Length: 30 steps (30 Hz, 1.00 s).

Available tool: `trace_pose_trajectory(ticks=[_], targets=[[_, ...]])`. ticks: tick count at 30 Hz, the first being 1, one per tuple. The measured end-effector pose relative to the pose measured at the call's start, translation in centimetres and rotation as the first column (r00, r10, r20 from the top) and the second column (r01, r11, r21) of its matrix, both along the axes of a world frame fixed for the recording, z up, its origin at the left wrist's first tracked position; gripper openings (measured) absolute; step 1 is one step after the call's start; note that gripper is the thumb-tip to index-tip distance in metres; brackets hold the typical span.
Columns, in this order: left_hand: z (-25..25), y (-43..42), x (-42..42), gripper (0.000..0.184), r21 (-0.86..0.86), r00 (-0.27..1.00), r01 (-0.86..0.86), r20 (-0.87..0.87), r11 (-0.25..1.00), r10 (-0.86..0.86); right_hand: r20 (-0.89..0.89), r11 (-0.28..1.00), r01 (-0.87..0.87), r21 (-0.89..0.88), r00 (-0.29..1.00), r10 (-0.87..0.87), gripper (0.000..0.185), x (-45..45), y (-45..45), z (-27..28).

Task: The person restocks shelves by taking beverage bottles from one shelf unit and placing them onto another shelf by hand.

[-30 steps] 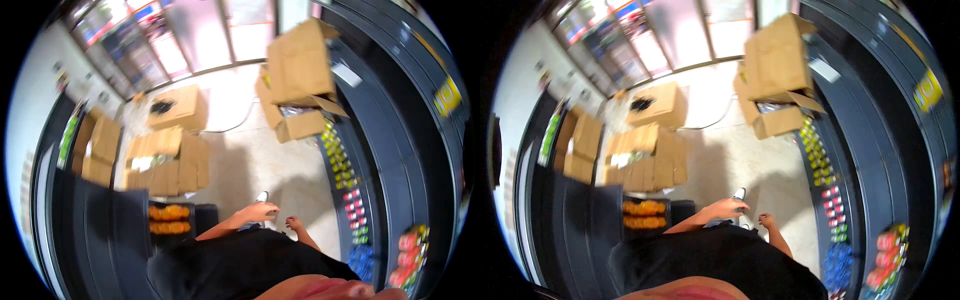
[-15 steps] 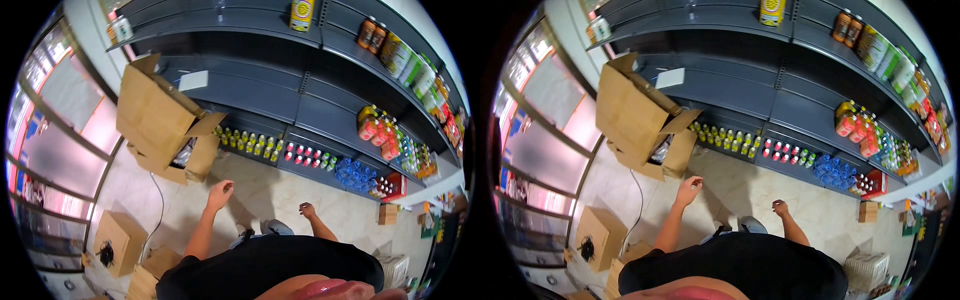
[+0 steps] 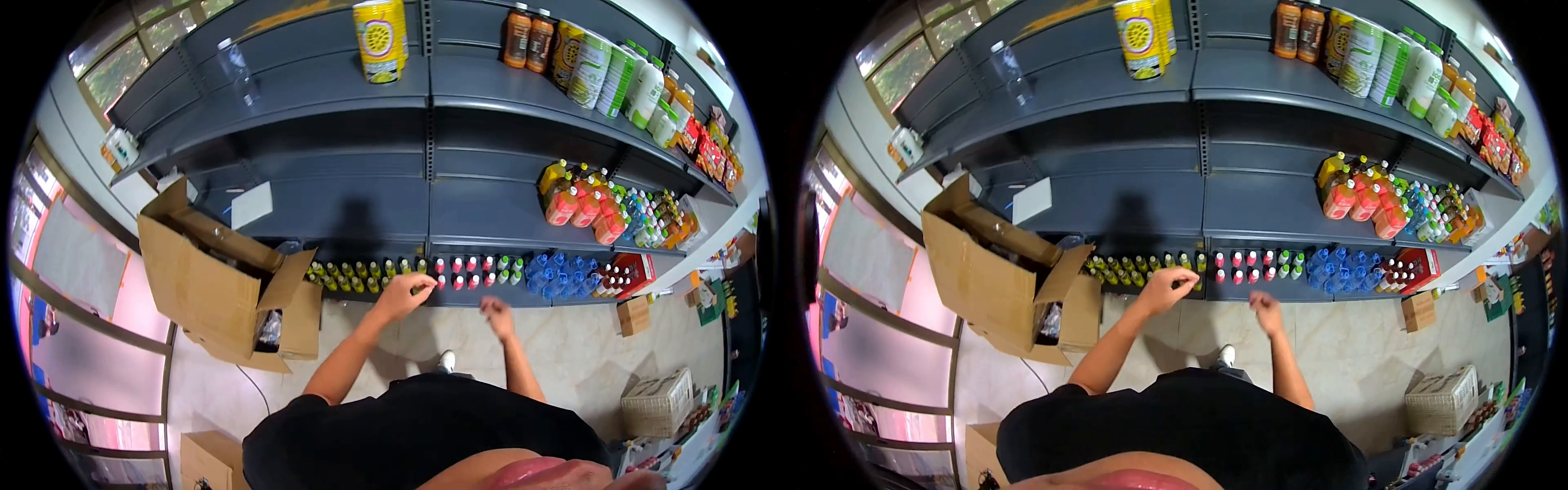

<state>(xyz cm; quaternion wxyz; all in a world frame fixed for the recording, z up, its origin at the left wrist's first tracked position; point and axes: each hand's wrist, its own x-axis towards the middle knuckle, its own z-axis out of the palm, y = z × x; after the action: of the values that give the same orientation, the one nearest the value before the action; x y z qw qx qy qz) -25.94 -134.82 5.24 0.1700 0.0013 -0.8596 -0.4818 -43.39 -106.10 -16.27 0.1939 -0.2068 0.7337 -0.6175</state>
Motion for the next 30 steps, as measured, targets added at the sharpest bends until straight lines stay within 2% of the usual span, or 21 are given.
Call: trace_pose_trajectory(ticks=[1,2,3,5,6,7,9,11,12,14,16,17,20,21,24,25,30], targets=[[1.6,-1.2,-2.4,0.014,-0.117,0.995,0.021,-0.091,0.993,-0.032,-0.177,0.997,0.061,0.038,0.983,-0.053,0.022,-2.4,-1.7,7.3],[3.7,-2.1,-4.9,0.011,-0.124,0.988,0.015,-0.150,0.992,-0.034,-0.372,0.993,0.095,-0.072,0.921,-0.115,0.019,-4.8,-3.3,13.8],[5.2,-3.5,-7.7,0.010,-0.124,0.969,0.028,-0.239,0.992,-0.057,-0.316,0.989,0.127,-0.075,0.938,-0.144,0.017,-6.8,-4.2,20.7],[10.8,-5.4,-12.4,0.006,-0.204,0.907,0.020,-0.408,0.979,-0.103,-0.582,0.957,0.179,-0.228,0.763,-0.281,0.015,-11.0,-6.9,31.2],[13.6,-5.8,-14.6,0.006,-0.187,0.883,0.003,-0.461,0.982,-0.091,-0.673,0.934,0.138,-0.329,0.659,-0.335,0.015,-13.4,-8.1,35.5],[16.6,-6.1,-16.7,0.008,-0.222,0.834,0.009,-0.536,0.975,-0.130,-0.704,0.926,0.115,-0.361,0.618,-0.351,0.016,-14.0,-9.1,41.1],[22.2,-6.5,-20.6,0.011,-0.293,0.767,-0.006,-0.615,0.956,-0.183,-0.730,0.892,0.102,-0.441,0.537,-0.423,0.019,-19.0,-11.9,47.4],[26.6,-6.5,-24.0,0.014,-0.307,0.776,-0.045,-0.610,0.951,-0.161,-0.795,0.888,0.151,-0.433,0.401,-0.456,0.024,-23.6,-14.8,53.0],[28.5,-6.5,-25.6,0.017,-0.316,0.813,-0.046,-0.563,0.947,-0.148,-0.834,0.894,0.196,-0.404,0.323,-0.448,0.027,-26.4,-16.3,55.0],[30.7,-7.5,-29.6,0.022,-0.378,0.823,-0.141,-0.559,0.915,-0.104,-0.843,0.920,0.300,-0.251,0.400,-0.360,0.047,-32.4,-19.1,57.8],[30.8,-9.5,-34.0,0.027,-0.447,0.824,-0.265,-0.565,0.854,-0.039,-0.919,0.859,0.469,-0.206,0.208,-0.334,0.050,-38.1,-21.5,59.2],[30.3,-10.3,-35.5,0.030,-0.472,0.858,-0.292,-0.513,0.832,0.010,-0.949,0.815,0.549,-0.184,0.116,-0.292,0.052,-40.2,-22.5,59.2],[26.8,-12.1,-38.0,0.031,-0.565,0.918,-0.325,-0.380,0.758,0.111,-0.971,0.624,0.759,-0.186,-0.047,-0.233,0.065,-44.6,-24.6,59.7],[27.6,-11.7,-37.5,0.032,-0.544,0.956,-0.262,-0.262,0.797,0.136,-0.959,0.639,0.755,-0.150,0.046,-0.279,0.074,-45.5,-25.2,59.9],[27.6,-11.6,-37.1,0.033,-0.583,0.915,-0.338,-0.387,0.738,0.114,-0.932,0.619,0.783,0.063,0.269,-0.245,0.081,-48.4,-26.0,61.4],[27.3,-11.7,-37.2,0.034,-0.591,0.906,-0.350,-0.410,0.727,0.103,-0.932,0.629,0.777,0.024,0.245,-0.267,0.080,-49.4,-26.4,61.3],[27.6,-11.7,-36.8,0.035,-0.592,0.920,-0.308,-0.384,0.745,0.075,-0.868,0.625,0.780,-0.028,0.291,-0.402,0.080,-51.7,-27.6,61.5]])
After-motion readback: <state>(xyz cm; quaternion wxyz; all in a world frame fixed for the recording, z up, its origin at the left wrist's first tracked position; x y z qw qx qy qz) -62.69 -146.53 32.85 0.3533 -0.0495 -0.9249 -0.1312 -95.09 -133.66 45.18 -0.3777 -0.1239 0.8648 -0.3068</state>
